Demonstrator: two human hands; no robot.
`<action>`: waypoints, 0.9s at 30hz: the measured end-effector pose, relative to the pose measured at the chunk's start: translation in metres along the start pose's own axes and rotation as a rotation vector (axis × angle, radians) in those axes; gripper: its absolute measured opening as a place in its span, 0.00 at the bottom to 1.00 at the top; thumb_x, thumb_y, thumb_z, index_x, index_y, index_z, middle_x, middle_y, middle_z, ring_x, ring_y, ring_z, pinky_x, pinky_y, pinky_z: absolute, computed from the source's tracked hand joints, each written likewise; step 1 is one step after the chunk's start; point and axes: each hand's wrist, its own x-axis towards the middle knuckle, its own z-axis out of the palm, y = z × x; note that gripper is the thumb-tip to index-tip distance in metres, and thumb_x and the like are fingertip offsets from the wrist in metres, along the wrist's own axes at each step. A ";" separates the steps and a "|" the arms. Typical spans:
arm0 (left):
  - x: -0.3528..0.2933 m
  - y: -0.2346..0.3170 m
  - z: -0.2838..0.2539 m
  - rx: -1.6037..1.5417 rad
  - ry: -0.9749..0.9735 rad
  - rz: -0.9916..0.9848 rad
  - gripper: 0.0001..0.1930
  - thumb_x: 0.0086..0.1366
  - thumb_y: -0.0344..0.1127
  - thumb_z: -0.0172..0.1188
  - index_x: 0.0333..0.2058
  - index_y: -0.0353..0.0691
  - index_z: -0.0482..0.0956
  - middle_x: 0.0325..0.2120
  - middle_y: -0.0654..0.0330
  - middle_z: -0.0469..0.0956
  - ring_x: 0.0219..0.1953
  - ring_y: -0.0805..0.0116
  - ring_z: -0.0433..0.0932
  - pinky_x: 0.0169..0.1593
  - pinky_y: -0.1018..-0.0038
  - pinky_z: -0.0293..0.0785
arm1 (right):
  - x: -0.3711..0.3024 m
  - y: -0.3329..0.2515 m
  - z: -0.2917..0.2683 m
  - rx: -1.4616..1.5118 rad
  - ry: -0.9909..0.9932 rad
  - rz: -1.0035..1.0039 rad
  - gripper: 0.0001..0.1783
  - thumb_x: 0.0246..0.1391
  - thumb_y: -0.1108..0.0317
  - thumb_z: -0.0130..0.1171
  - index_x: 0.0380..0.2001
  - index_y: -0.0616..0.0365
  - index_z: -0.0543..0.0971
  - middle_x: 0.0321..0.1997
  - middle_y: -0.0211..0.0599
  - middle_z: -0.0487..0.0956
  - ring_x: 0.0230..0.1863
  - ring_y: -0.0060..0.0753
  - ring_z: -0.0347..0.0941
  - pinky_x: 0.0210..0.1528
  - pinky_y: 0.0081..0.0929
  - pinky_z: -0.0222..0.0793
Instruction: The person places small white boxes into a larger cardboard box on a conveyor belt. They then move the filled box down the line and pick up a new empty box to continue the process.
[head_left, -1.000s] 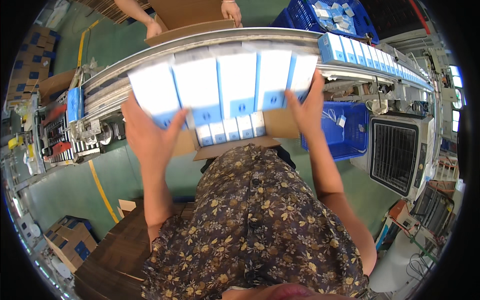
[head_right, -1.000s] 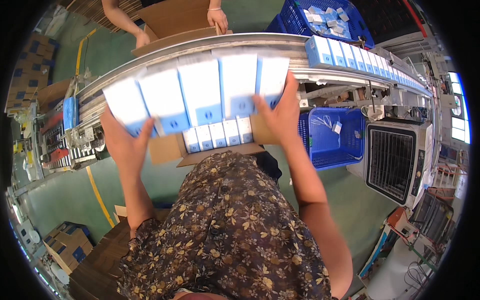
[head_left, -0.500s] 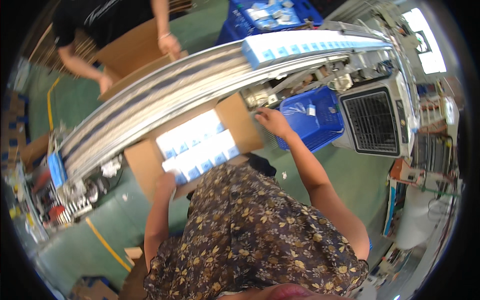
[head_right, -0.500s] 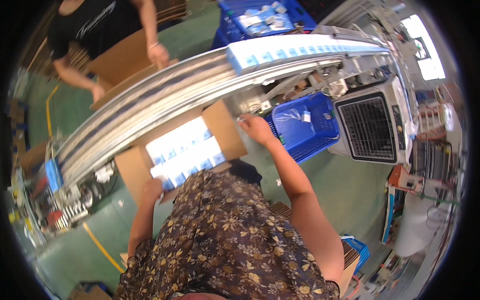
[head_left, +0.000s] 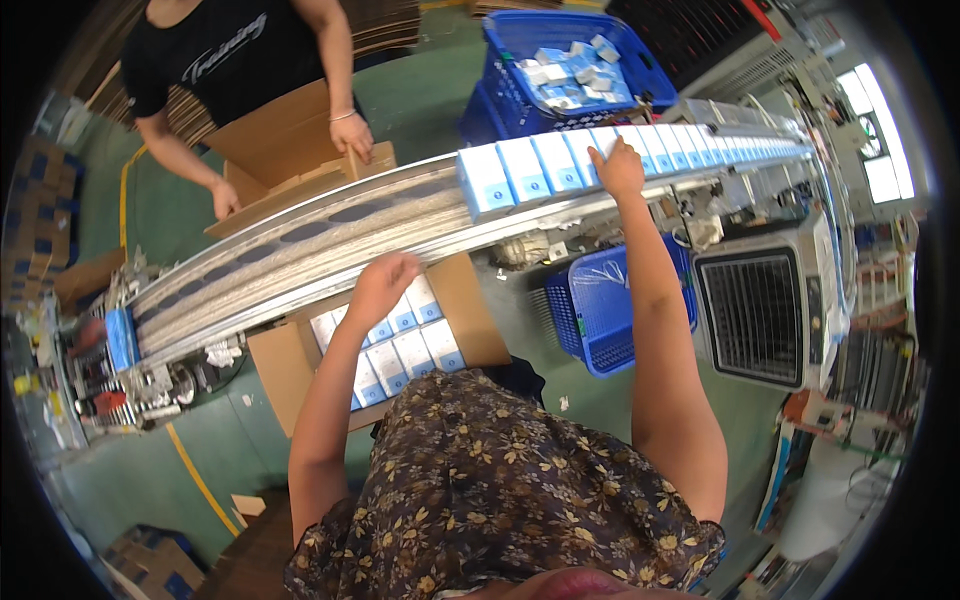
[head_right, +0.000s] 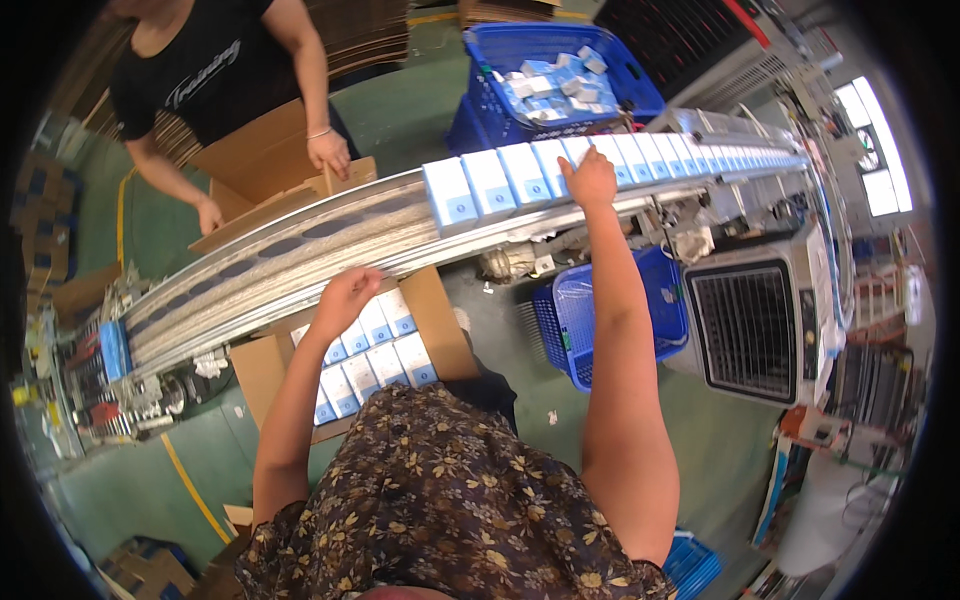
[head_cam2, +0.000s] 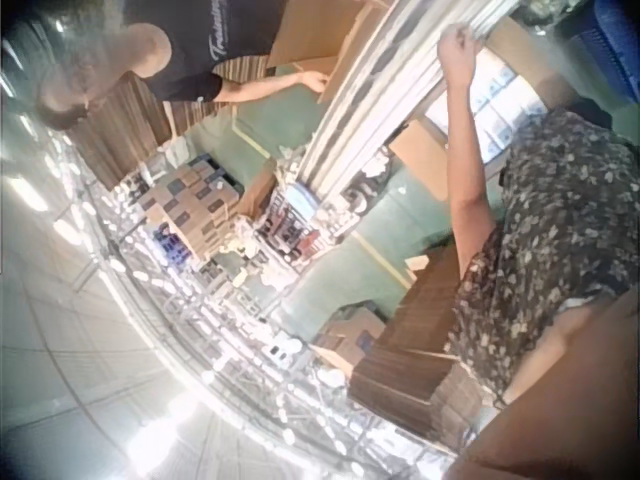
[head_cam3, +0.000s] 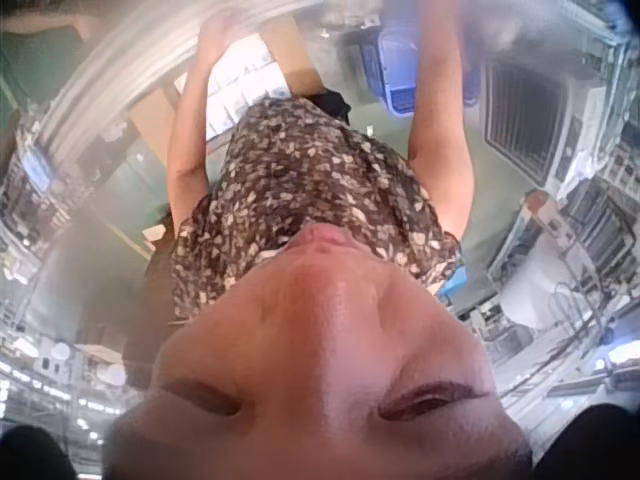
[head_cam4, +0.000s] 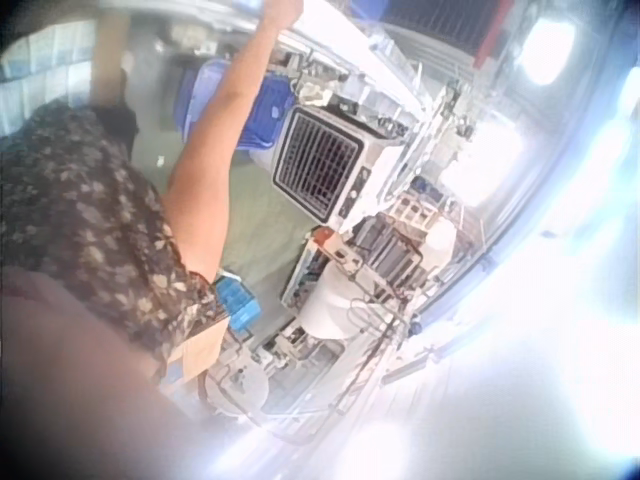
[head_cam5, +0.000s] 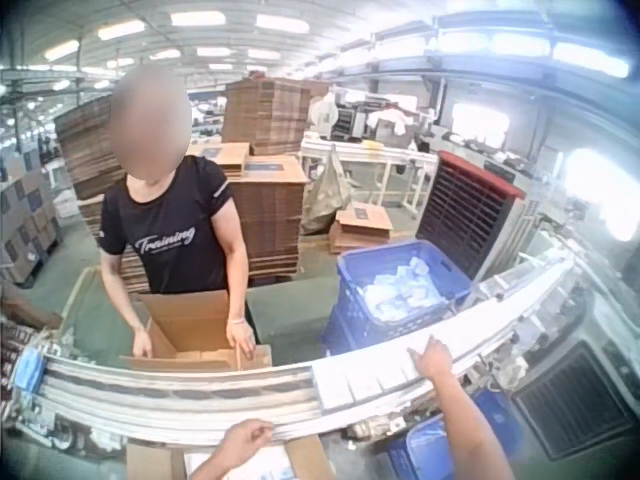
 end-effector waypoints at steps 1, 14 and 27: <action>0.016 -0.003 -0.001 -0.055 0.060 -0.027 0.12 0.67 0.39 0.61 0.44 0.38 0.80 0.34 0.54 0.82 0.37 0.60 0.81 0.43 0.69 0.76 | 0.007 -0.010 -0.003 0.008 -0.109 0.066 0.51 0.52 0.29 0.54 0.57 0.72 0.70 0.47 0.60 0.79 0.50 0.58 0.76 0.51 0.47 0.73; 0.016 -0.021 -0.093 0.244 0.503 -0.480 0.49 0.46 0.67 0.71 0.48 0.25 0.67 0.36 0.42 0.82 0.40 0.49 0.83 0.43 0.63 0.79 | -0.102 -0.235 -0.046 0.668 -0.276 -0.108 0.54 0.44 0.30 0.63 0.62 0.63 0.65 0.49 0.57 0.80 0.52 0.58 0.77 0.54 0.44 0.71; -0.216 -0.025 -0.097 0.245 0.772 -0.071 0.48 0.45 0.53 0.78 0.57 0.29 0.64 0.44 0.47 0.76 0.48 0.54 0.76 0.50 0.60 0.74 | -0.340 -0.269 -0.081 1.029 0.149 -0.193 0.51 0.50 0.56 0.69 0.65 0.72 0.51 0.64 0.58 0.61 0.64 0.56 0.62 0.67 0.46 0.55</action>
